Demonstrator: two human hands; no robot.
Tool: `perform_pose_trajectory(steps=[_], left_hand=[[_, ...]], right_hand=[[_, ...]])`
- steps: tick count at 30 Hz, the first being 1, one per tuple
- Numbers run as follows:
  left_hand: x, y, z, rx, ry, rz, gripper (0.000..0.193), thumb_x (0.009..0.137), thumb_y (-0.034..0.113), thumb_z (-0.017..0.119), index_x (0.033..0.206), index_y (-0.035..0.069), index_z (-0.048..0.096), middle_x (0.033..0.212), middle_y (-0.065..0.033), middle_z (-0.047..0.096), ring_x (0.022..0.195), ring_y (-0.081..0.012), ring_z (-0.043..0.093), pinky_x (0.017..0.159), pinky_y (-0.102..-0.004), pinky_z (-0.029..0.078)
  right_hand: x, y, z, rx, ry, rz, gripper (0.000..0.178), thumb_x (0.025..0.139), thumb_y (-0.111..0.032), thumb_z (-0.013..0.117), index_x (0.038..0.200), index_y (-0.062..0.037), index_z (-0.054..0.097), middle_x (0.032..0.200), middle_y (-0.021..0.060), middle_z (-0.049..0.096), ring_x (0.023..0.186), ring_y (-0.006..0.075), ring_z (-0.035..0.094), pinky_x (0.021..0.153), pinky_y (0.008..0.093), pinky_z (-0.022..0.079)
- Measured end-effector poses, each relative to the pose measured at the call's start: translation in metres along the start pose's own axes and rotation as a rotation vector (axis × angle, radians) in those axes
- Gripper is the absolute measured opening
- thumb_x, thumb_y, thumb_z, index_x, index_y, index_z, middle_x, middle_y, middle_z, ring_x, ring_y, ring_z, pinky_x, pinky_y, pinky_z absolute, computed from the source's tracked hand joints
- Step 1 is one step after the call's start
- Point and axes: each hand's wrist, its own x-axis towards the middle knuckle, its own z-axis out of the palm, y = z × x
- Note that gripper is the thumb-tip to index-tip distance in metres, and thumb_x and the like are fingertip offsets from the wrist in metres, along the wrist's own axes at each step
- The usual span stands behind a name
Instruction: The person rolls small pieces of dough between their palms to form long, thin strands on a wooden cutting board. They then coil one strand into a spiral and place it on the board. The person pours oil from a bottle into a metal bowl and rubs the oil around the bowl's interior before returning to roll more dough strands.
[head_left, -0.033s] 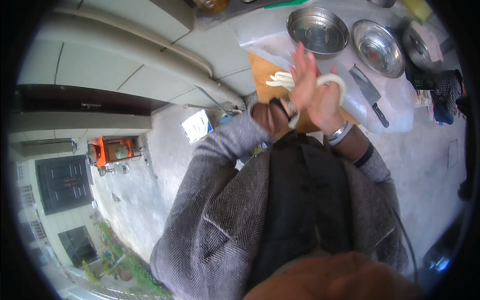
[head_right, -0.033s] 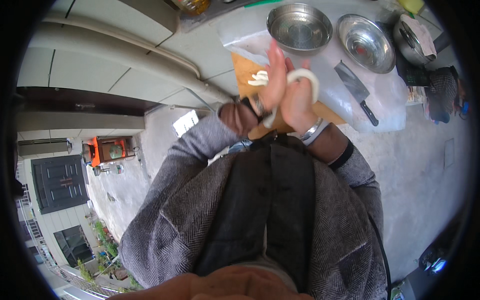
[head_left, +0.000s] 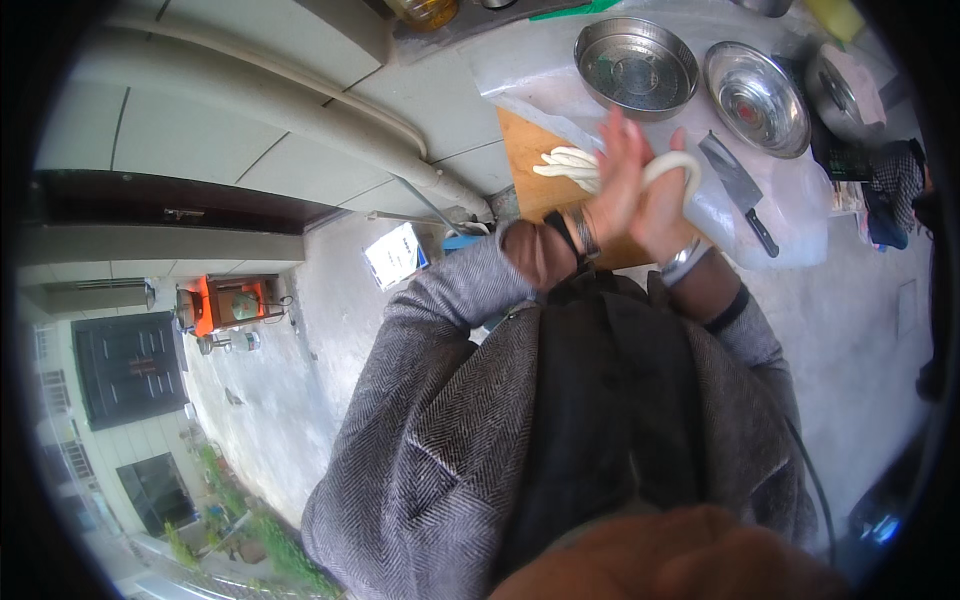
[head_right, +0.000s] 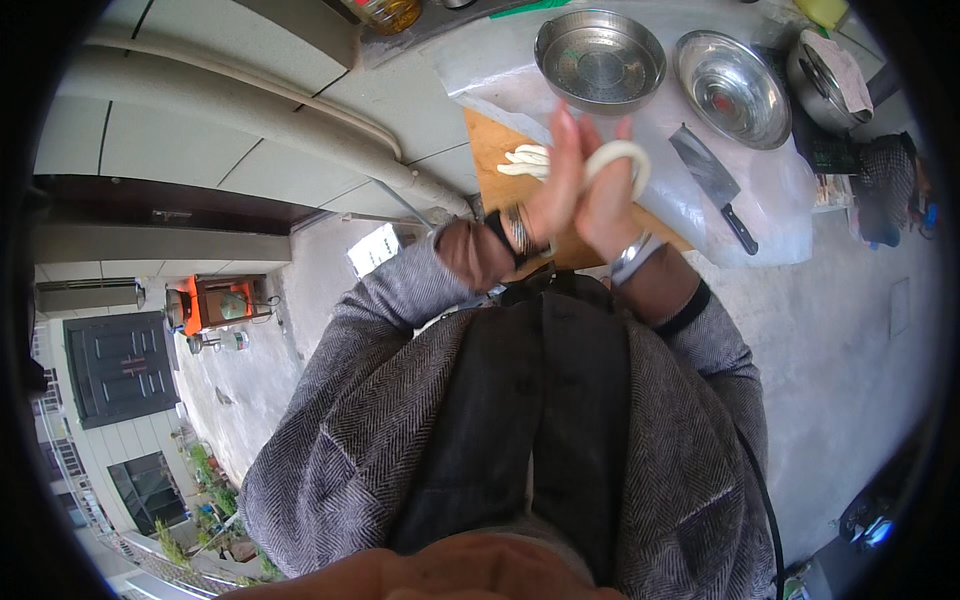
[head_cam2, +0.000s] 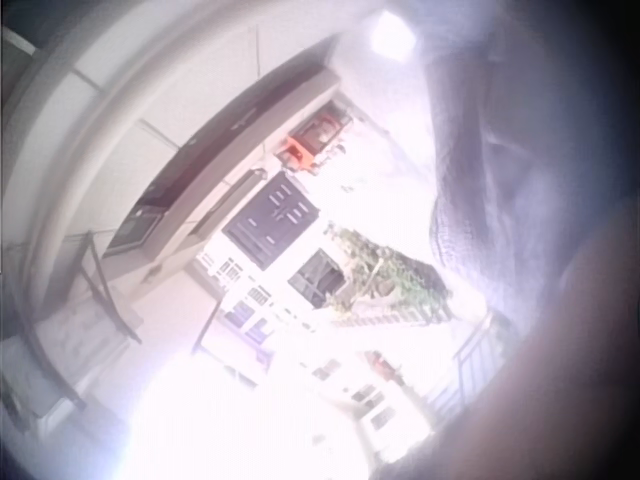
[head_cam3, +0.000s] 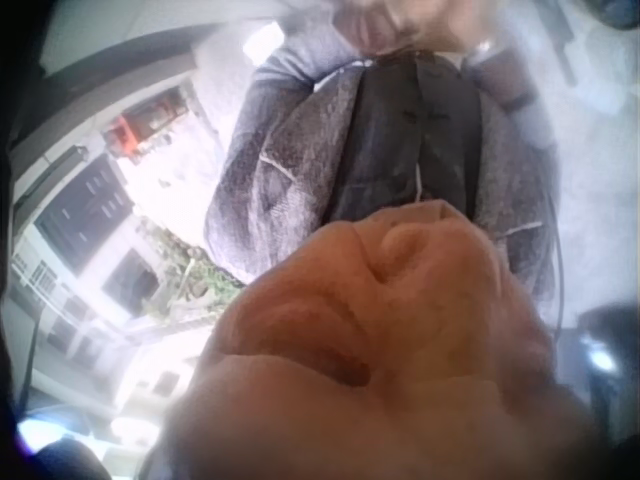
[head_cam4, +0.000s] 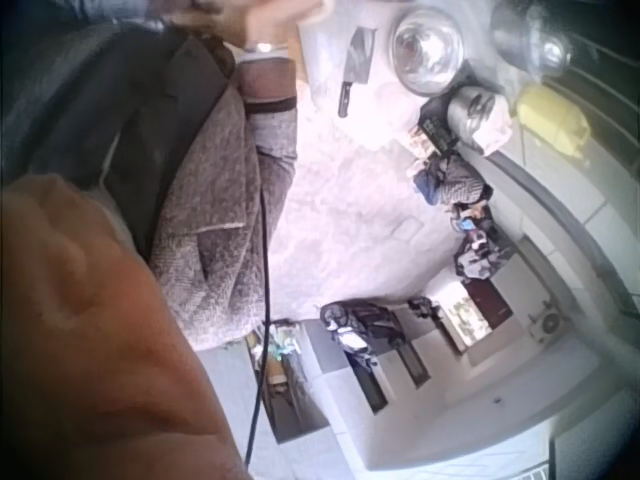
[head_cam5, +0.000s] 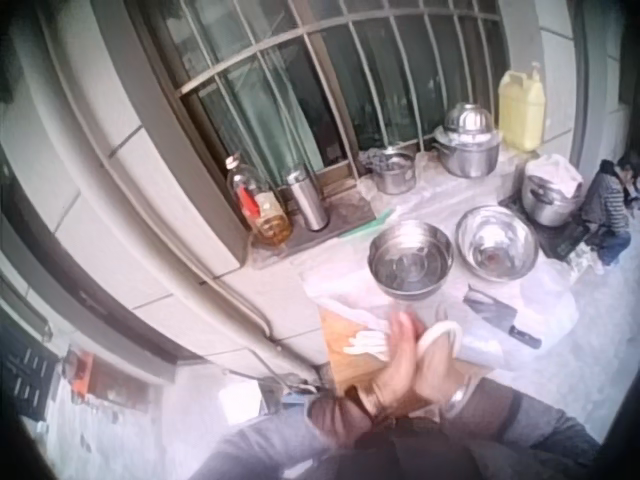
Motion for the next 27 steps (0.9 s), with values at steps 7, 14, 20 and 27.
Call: perform_pose_trajectory(steps=[7, 14, 20, 27], left_hand=[[0.010, -0.009, -0.002, -0.047, 0.087, 0.160, 0.076, 0.102, 0.050, 0.025, 0.156, 0.002, 0.001, 0.162, -0.0245, 0.003, 0.151, -0.0387, -0.004, 0.121, -0.0512, -0.002], [-0.004, -0.017, -0.001, -0.128, -0.178, 0.134, 0.076, 0.104, 0.058, 0.013, 0.157, 0.009, -0.010, 0.164, -0.0163, -0.007, 0.151, -0.0307, -0.013, 0.121, -0.0396, -0.006], [0.016, -0.019, 0.001, -0.326, 0.050, 0.054, 0.078, 0.104, 0.055, 0.021, 0.157, 0.004, -0.004, 0.164, -0.0188, 0.000, 0.151, -0.0315, -0.006, 0.121, -0.0428, 0.000], [0.011, -0.026, -0.007, 0.195, -0.091, 0.360, 0.079, 0.103, 0.047, 0.029, 0.155, -0.004, -0.003, 0.161, -0.0292, -0.001, 0.150, -0.0430, -0.005, 0.120, -0.0505, -0.005]], right_hand=[[0.011, -0.004, -0.015, 0.070, -0.133, 0.063, 0.092, 0.094, -0.075, 0.029, 0.154, -0.0058, 0.026, 0.152, 0.0093, 0.037, 0.140, 0.0228, 0.034, 0.118, 0.0379, 0.023], [0.014, -0.008, -0.008, -0.139, 0.102, -0.110, 0.093, 0.094, -0.075, 0.028, 0.152, -0.0026, 0.028, 0.157, 0.0082, 0.031, 0.145, 0.0217, 0.028, 0.119, 0.0367, 0.020], [0.011, -0.003, -0.009, -0.006, -0.118, 0.008, 0.084, 0.099, -0.067, 0.025, 0.151, -0.0014, 0.029, 0.155, 0.0092, 0.035, 0.143, 0.0232, 0.031, 0.119, 0.0369, 0.022], [0.014, -0.004, -0.015, 0.074, 0.009, 0.062, 0.085, 0.098, -0.068, 0.031, 0.151, -0.0022, 0.030, 0.155, 0.0094, 0.034, 0.143, 0.0234, 0.032, 0.119, 0.0369, 0.023]])
